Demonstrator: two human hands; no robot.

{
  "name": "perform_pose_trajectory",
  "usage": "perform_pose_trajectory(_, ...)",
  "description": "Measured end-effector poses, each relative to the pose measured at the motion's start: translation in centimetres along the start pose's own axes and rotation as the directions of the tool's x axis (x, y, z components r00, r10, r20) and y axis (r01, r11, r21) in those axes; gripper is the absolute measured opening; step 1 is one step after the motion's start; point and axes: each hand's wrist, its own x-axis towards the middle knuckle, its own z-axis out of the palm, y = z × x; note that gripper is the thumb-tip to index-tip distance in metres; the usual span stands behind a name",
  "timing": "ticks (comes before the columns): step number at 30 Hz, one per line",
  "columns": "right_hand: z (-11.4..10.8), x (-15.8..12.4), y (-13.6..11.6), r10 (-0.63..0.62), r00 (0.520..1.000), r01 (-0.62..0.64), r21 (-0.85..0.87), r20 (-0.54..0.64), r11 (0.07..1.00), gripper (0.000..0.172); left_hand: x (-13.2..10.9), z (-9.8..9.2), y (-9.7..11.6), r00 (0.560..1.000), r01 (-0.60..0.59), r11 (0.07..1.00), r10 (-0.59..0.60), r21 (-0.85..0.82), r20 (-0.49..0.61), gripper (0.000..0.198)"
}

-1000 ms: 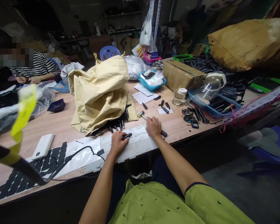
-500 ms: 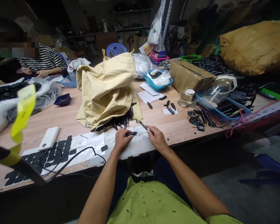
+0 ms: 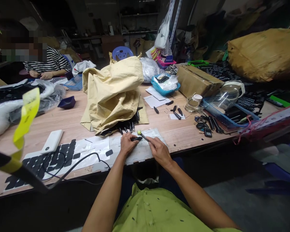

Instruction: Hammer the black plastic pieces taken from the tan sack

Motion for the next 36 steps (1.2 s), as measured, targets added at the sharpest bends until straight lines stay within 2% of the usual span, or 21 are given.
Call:
perform_pose_trajectory(6,0.0,0.6,1.2,0.032,0.999,-0.030,-0.036,0.034,0.999,0.041,-0.1,0.1,0.1,1.000,0.006,1.000,-0.006,0.002,0.012,0.012)
perform_pose_trajectory(12,-0.9,5.5,4.4,0.167,0.980,-0.187,-0.241,-0.104,0.952,0.038,-0.4,0.2,0.5,1.000,-0.019,0.997,0.019,0.069,0.001,0.011)
perform_pose_trajectory(17,-0.4,7.8,6.6,0.214,0.969,-0.247,-0.408,-0.125,0.879,0.035,-0.5,0.4,0.4,1.000,-0.026,0.996,0.025,0.091,0.009,0.006)
perform_pose_trajectory(22,0.6,7.4,6.5,0.206,0.966,-0.257,-0.465,-0.158,0.847,0.033,-0.3,-0.2,0.0,0.998,-0.044,0.995,0.039,0.090,0.048,0.007)
perform_pose_trajectory(26,0.6,7.5,5.6,0.228,0.966,-0.257,-0.501,-0.120,0.827,0.034,-0.6,-1.1,0.0,0.993,-0.051,0.994,0.041,0.099,0.106,0.012)
perform_pose_trajectory(28,0.5,7.6,5.3,0.242,0.965,-0.260,-0.513,-0.103,0.818,0.034,-2.1,-1.3,0.2,0.987,-0.099,0.992,0.087,0.083,0.135,0.012)
perform_pose_trajectory(30,0.5,7.8,5.0,0.254,0.962,-0.266,-0.520,-0.096,0.812,0.033,-4.7,-1.1,0.6,0.964,-0.217,0.975,0.207,0.049,0.167,0.014)
perform_pose_trajectory(33,0.6,7.8,4.8,0.258,0.961,-0.272,-0.519,-0.099,0.811,0.032,-9.5,0.3,1.1,0.882,-0.433,0.901,0.414,0.039,0.224,0.016)
perform_pose_trajectory(34,0.6,7.8,4.8,0.258,0.961,-0.273,-0.517,-0.102,0.811,0.032,-10.9,1.0,1.2,0.869,-0.464,0.883,0.438,0.070,0.231,0.016)
perform_pose_trajectory(36,0.7,7.8,4.7,0.259,0.960,-0.277,-0.515,-0.107,0.811,0.032,-12.9,2.6,1.1,0.869,-0.479,0.861,0.438,0.169,0.230,0.012)
